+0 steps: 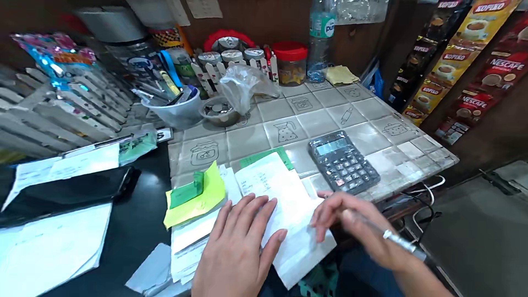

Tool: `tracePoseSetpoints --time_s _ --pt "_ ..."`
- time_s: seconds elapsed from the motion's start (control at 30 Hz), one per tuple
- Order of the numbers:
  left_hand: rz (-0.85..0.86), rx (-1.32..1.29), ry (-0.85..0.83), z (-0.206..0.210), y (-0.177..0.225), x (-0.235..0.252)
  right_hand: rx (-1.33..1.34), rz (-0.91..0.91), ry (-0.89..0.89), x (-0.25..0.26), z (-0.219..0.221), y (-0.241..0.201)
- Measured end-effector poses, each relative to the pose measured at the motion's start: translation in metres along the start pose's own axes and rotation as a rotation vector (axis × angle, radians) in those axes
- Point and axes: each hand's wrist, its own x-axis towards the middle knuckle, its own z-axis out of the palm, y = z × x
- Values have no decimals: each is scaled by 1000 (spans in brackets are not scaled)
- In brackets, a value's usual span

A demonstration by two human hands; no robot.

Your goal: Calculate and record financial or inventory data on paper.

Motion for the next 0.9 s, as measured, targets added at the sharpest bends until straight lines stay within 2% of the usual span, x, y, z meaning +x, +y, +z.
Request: tracePoseSetpoints --time_s 0.1,0.17,0.23,0.3,0.4,0.47,0.6,0.9 --pt "2 -10 47 3 0 -4 -85 111 21 0 -26 4" --pt "9 -24 64 4 0 -6 -131 168 136 6 -36 5" --pt "10 -27 71 4 1 -7 -171 151 194 20 -40 0" --pt "13 -28 67 4 2 -7 -187 91 144 39 -34 -4" --pt "25 -28 73 4 2 -7 -275 18 -52 71 -8 -2" --pt "35 -22 81 5 1 -7 -311 30 -109 92 13 6" --pt "36 -13 80 6 1 -7 -242 162 -116 123 36 22" --pt "0 -65 75 4 0 -8 -240 112 -1 123 40 34"
